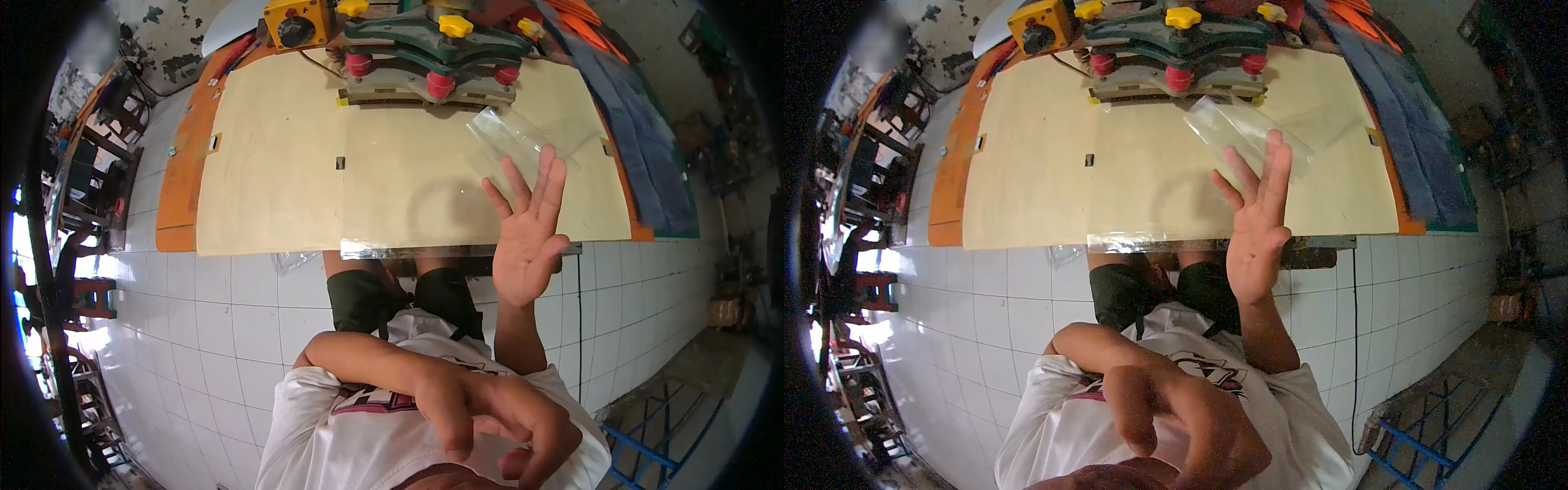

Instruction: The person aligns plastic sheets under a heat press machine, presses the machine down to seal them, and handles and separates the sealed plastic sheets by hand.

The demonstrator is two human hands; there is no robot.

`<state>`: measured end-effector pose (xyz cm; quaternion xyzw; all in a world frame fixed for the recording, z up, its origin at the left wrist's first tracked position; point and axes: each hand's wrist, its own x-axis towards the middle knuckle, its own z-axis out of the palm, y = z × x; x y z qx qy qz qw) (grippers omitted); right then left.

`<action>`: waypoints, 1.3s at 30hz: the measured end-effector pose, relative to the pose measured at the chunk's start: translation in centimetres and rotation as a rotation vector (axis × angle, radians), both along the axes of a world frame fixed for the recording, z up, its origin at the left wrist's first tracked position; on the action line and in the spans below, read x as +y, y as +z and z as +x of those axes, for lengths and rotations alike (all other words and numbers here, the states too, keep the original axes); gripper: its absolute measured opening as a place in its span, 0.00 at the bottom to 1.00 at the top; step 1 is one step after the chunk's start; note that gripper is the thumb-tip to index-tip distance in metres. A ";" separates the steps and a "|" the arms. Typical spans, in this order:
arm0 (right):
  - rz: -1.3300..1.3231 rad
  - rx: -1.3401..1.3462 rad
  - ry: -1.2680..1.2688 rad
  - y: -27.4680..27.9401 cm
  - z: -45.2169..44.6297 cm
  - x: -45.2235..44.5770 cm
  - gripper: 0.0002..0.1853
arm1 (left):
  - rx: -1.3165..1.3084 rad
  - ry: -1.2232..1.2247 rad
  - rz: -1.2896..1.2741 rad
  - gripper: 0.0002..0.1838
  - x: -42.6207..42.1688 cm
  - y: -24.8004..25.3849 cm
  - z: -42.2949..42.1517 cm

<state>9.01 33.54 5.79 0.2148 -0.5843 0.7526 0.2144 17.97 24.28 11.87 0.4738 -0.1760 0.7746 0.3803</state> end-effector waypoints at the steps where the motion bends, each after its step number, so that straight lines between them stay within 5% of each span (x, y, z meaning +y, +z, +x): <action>1: 0.005 -0.003 0.001 0.0 0.1 -0.1 0.46 | 0.016 0.000 0.034 0.22 0.0 0.1 -0.2; 6: 0.010 -0.016 -0.015 -0.6 0.6 -0.5 0.49 | 0.184 -0.004 0.064 0.13 -0.5 -0.8 -1.4; 8: 0.010 -0.021 -0.039 -1.0 1.1 -0.5 0.50 | 0.160 0.418 -0.386 0.08 -3.1 -1.8 -2.1; 10: 0.015 -0.062 -0.044 -2.0 2.2 -0.7 0.53 | -0.023 1.288 -0.654 0.11 -4.0 -6.9 -2.4; 12: 0.021 -0.103 0.024 -3.1 3.8 -0.9 0.57 | -0.391 1.553 -0.948 0.17 -3.9 -7.9 -3.6; 15: 0.057 0.024 0.126 -5.9 5.6 -0.6 0.49 | -0.509 1.193 -1.071 0.17 -4.8 -8.9 -4.7; 17: 0.340 0.009 -0.087 -7.2 7.3 -0.7 0.37 | -0.453 1.168 -1.043 0.16 -5.5 -9.6 -4.7; 21: 0.412 0.051 -0.342 -8.1 8.1 -0.7 0.26 | -0.403 1.205 -1.124 0.11 -5.6 -10.4 -4.5; 25: 0.537 0.130 -0.318 -9.2 8.0 1.1 0.34 | -0.351 1.175 -1.292 0.06 -5.7 -11.0 -4.3; 27: 0.127 0.122 -0.143 -9.4 7.8 1.0 0.45 | -0.248 1.150 -1.340 0.04 -5.6 -11.4 -3.8; 32: -0.420 -0.103 0.182 -6.8 7.3 3.5 0.47 | 0.022 1.249 -1.412 0.04 -7.3 -10.9 -3.9; 34: -0.739 -0.275 0.133 -7.0 7.0 4.5 0.47 | 0.449 1.374 -1.419 0.04 -9.7 -10.9 -4.0; 39: -0.640 -0.507 -0.057 -7.6 4.6 7.6 0.40 | 0.677 1.205 -1.531 0.08 -14.1 -9.7 -3.6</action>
